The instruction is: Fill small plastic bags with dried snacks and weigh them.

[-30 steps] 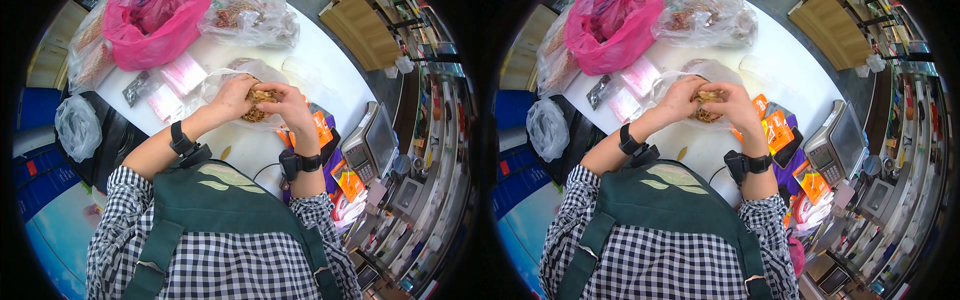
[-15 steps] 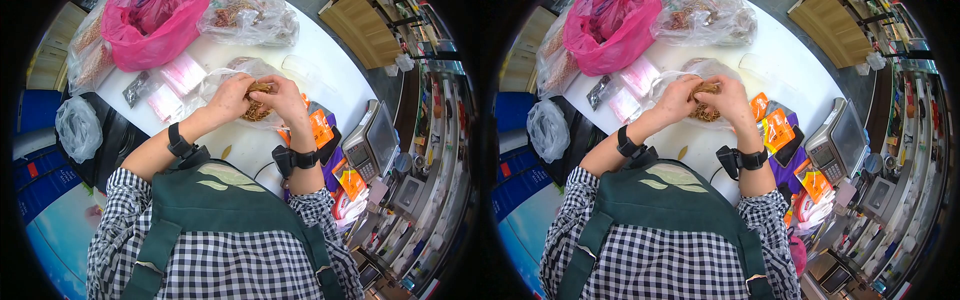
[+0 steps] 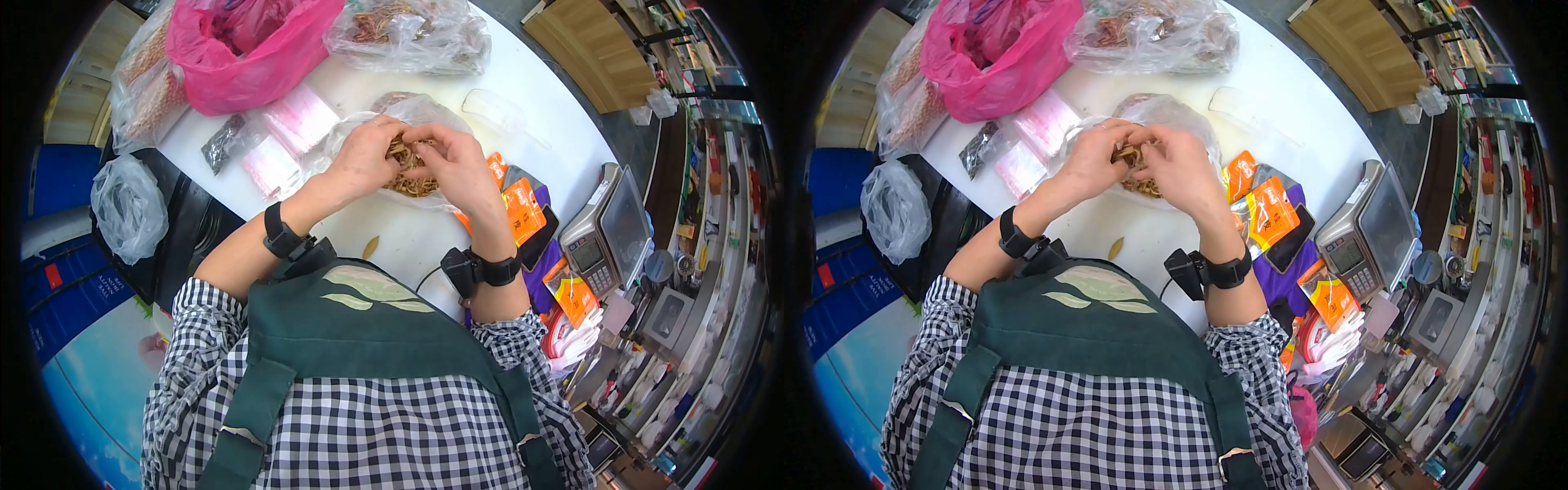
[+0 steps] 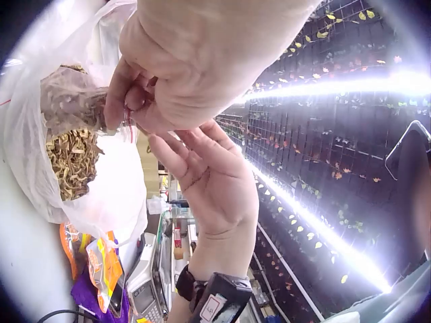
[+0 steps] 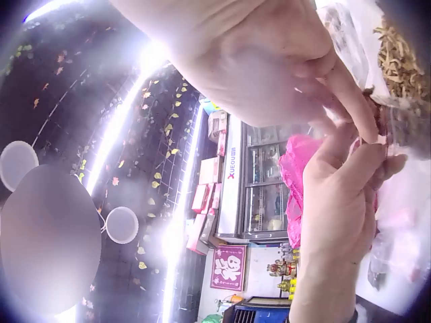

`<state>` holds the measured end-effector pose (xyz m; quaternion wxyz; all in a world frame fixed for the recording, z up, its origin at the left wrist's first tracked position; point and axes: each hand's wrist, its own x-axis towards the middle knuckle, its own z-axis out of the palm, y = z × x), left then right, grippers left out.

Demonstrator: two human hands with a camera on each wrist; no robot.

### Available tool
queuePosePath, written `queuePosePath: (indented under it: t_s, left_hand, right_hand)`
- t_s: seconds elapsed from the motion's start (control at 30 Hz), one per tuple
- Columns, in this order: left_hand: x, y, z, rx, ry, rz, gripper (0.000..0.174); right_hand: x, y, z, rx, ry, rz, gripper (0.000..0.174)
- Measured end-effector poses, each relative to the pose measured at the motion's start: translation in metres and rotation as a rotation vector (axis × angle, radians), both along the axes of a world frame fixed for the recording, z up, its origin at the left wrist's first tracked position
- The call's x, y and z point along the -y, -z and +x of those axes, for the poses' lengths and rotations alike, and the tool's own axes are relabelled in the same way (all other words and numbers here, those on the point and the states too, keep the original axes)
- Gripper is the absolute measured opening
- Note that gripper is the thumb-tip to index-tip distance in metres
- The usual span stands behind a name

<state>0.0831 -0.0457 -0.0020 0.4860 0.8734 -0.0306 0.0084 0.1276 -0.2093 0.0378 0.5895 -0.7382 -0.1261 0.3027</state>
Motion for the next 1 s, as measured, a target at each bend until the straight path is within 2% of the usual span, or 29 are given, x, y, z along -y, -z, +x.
queuePosePath:
  t_s: [0.13, 0.23, 0.3, 0.4, 0.53, 0.6, 0.73, 0.83, 0.9, 0.93, 1.0]
  left_hand:
    - [-0.006, -0.005, -0.003, -0.050, -0.010, -0.049, 0.041]
    - [-0.012, 0.003, -0.006, 0.013, -0.010, 0.046, 0.045]
    - [-0.013, 0.005, -0.008, 0.098, -0.011, 0.058, 0.047]
    - [-0.012, 0.000, -0.009, 0.068, -0.020, 0.054, 0.048]
    - [-0.015, -0.010, -0.011, 0.058, -0.005, 0.038, 0.047]
    - [-0.019, -0.001, -0.005, 0.039, -0.013, 0.070, 0.045]
    - [-0.014, -0.008, -0.015, 0.092, -0.030, 0.040, 0.044]
    - [-0.017, -0.008, -0.010, 0.044, -0.109, -0.068, 0.042]
    - [-0.019, -0.006, -0.014, -0.014, -0.171, -0.289, 0.041]
    - [-0.020, -0.004, -0.018, -0.019, -0.171, -0.290, 0.041]
    - [-0.026, 0.002, -0.018, 0.108, -0.155, -0.112, 0.041]
  right_hand:
    - [0.003, -0.004, -0.005, 0.126, -0.039, -0.013, 0.019]
    - [0.009, 0.011, -0.005, 0.160, 0.055, 0.003, 0.020]
    - [0.010, 0.020, -0.004, 0.876, -0.060, -0.149, 0.020]
    - [0.006, 0.018, -0.019, 0.858, -0.099, -0.256, 0.019]
    - [0.004, 0.034, -0.019, 0.844, -0.037, -0.245, 0.009]
    - [0.003, 0.039, -0.019, 0.963, -0.065, -0.318, 0.003]
    - [0.004, 0.031, -0.023, 0.990, -0.013, -0.302, 0.005]
    - [0.005, 0.031, -0.016, 1.080, 0.021, -0.269, 0.005]
    - [0.008, 0.032, -0.016, 1.070, 0.037, -0.244, 0.004]
    - [0.010, 0.031, -0.019, 1.065, 0.037, -0.246, 0.004]
    - [0.010, 0.028, -0.017, 1.008, 0.135, -0.145, 0.009]
